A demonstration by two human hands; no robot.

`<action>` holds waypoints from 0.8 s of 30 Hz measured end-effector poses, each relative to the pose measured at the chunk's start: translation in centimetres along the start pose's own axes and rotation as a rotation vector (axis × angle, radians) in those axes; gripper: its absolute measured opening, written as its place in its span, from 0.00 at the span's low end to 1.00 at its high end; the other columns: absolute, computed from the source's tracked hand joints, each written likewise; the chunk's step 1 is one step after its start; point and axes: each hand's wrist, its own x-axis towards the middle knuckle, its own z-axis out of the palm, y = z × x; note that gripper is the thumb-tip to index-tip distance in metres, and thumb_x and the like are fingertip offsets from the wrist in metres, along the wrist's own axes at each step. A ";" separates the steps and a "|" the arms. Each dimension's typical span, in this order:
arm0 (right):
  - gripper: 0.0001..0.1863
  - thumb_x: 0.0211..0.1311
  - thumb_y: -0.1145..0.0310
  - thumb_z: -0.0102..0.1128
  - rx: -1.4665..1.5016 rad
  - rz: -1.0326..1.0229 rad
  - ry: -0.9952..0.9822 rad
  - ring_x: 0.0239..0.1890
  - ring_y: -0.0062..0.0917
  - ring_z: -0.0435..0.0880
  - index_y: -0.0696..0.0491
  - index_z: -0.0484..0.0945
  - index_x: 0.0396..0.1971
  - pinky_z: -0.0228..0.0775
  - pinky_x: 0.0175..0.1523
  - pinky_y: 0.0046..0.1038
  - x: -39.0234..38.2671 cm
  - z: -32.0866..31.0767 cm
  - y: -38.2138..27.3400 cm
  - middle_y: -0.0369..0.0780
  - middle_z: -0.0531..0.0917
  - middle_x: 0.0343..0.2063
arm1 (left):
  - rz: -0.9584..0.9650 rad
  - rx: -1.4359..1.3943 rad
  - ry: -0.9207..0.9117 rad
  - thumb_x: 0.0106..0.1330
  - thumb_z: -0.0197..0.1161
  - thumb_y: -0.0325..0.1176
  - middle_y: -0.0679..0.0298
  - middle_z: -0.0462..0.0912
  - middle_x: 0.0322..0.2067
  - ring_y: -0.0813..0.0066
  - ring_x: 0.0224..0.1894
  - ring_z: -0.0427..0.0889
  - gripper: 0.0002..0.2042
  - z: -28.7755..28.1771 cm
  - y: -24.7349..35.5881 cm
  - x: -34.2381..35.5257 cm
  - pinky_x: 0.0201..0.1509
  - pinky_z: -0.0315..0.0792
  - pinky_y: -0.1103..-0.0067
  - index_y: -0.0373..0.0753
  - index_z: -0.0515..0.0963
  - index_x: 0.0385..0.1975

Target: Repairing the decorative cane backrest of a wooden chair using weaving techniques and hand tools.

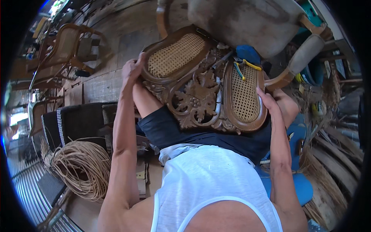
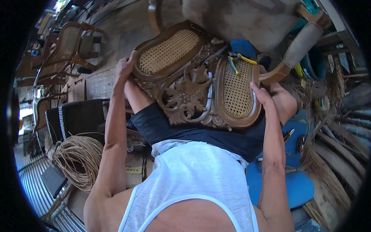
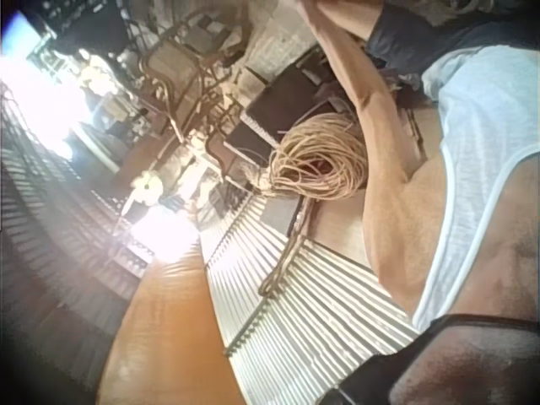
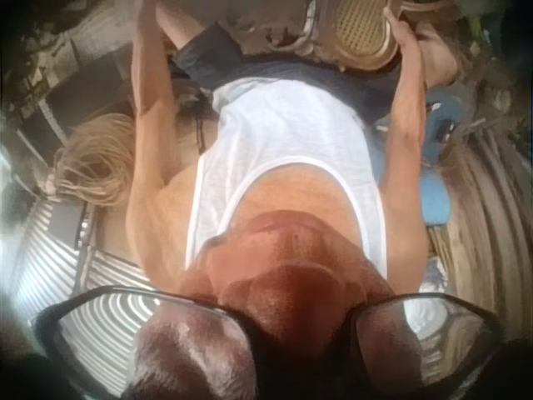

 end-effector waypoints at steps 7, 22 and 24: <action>0.37 0.66 0.40 0.55 0.051 0.023 -0.042 0.46 0.26 0.81 0.65 0.80 0.50 0.70 0.54 0.28 -2.7 1.0 -2.0 0.45 0.85 0.45 | 0.027 0.002 0.029 0.63 0.56 0.67 0.53 0.84 0.30 0.69 0.35 0.81 0.36 -1.6 -0.7 1.1 0.44 0.72 0.74 0.30 0.84 0.32; 0.38 0.65 0.45 0.59 -0.413 -0.481 0.548 0.59 0.50 0.72 0.64 0.68 0.60 0.63 0.65 0.41 -7.9 3.6 -5.0 0.59 0.75 0.53 | -0.096 -0.074 0.089 0.62 0.49 0.72 0.41 0.83 0.41 0.47 0.50 0.80 0.40 -1.4 0.2 -0.7 0.55 0.69 0.64 0.31 0.83 0.41; 0.33 0.64 0.50 0.61 -0.444 -0.648 0.631 0.58 0.49 0.71 0.62 0.70 0.57 0.63 0.63 0.43 -8.5 4.4 -5.3 0.56 0.74 0.52 | -0.042 -0.040 0.115 0.62 0.49 0.72 0.41 0.83 0.41 0.45 0.50 0.80 0.41 -1.6 1.6 -1.5 0.55 0.69 0.64 0.31 0.82 0.41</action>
